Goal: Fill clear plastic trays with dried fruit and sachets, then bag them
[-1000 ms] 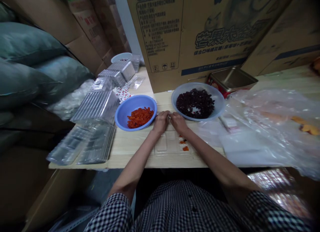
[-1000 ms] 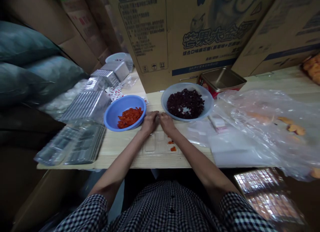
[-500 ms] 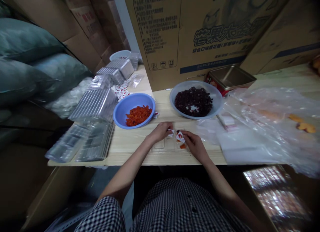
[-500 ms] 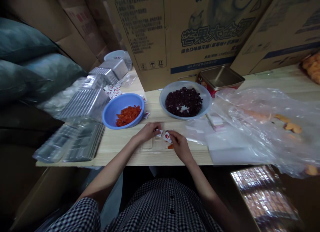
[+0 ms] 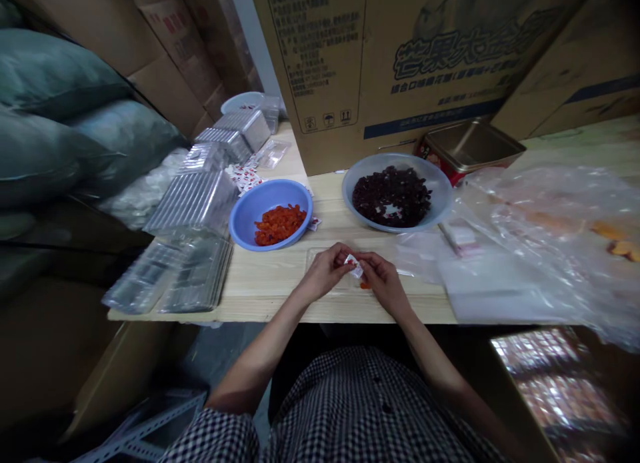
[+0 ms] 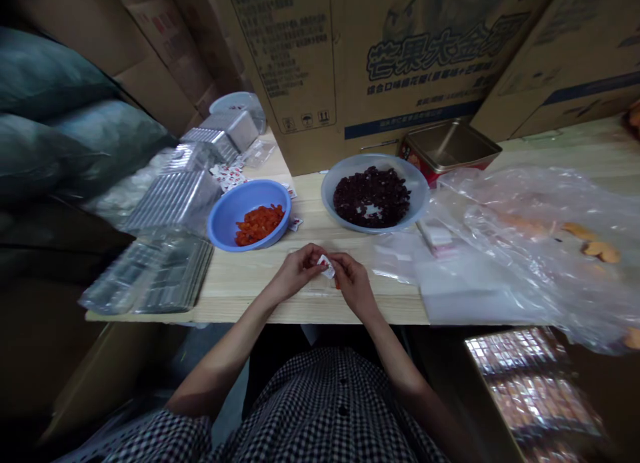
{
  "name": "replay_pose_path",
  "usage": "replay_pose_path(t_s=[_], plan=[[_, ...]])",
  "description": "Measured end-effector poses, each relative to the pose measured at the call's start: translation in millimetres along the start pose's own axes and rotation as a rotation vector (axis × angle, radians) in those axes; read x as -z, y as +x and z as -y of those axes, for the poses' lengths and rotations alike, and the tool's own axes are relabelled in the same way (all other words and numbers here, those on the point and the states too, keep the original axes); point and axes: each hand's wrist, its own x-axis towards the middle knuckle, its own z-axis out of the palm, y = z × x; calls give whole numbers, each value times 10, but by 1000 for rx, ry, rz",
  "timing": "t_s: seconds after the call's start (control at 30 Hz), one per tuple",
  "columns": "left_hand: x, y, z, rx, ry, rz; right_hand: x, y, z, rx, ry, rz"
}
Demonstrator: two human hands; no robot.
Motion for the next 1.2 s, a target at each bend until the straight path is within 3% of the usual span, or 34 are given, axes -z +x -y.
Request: replay_pose_path(t_s=[0.1, 0.2, 0.3, 0.4, 0.53, 0.6, 0.7, 0.77, 0.83, 0.9, 0.97, 1.03, 1.1, 1.13, 1.2], plan=[[128, -29, -23, -16, 127, -40, 52, -99, 37, 87, -169, -52], [203, -30, -1, -38, 363, 133, 127, -282, -41, 260, -492, -27], [110, -23, 60, -51, 503, 242, 149, -451, -187, 327, -756, 45], [-43, -42, 131, -91, 582, 191, 137, -506, -311, 337, -851, 79], [-179, -177, 198, -116, 696, -12, 117, -435, -419, 345, -836, 67], [-231, -275, 220, -137, 719, -53, 92, -417, -442, 339, -837, 55], [-283, -383, 260, -196, 692, -64, 100, -475, -339, 345, -860, 56], [-280, -398, 305, -210, 664, -131, 227, -559, -133, 378, -857, 38], [-253, -377, 361, -245, 597, -198, 527, -680, 174, 420, -825, -74], [-221, -354, 408, -277, 540, -238, 1038, -825, 515, 444, -784, -350], [-202, -353, 435, -281, 522, -262, 1741, -938, 780, 461, -779, -761], [-199, -368, 441, -259, 534, -295, 2536, -942, 885, 386, -839, -1057], [-204, -381, 431, -241, 543, -320, 3273, -806, 836, 80, -951, -1120], [-205, -384, 422, -238, 543, -326, 3580, -695, 776, -131, -1003, -1035], [-201, -389, 396, -241, 540, -325, 4033, -431, 631, -265, -1007, -952]])
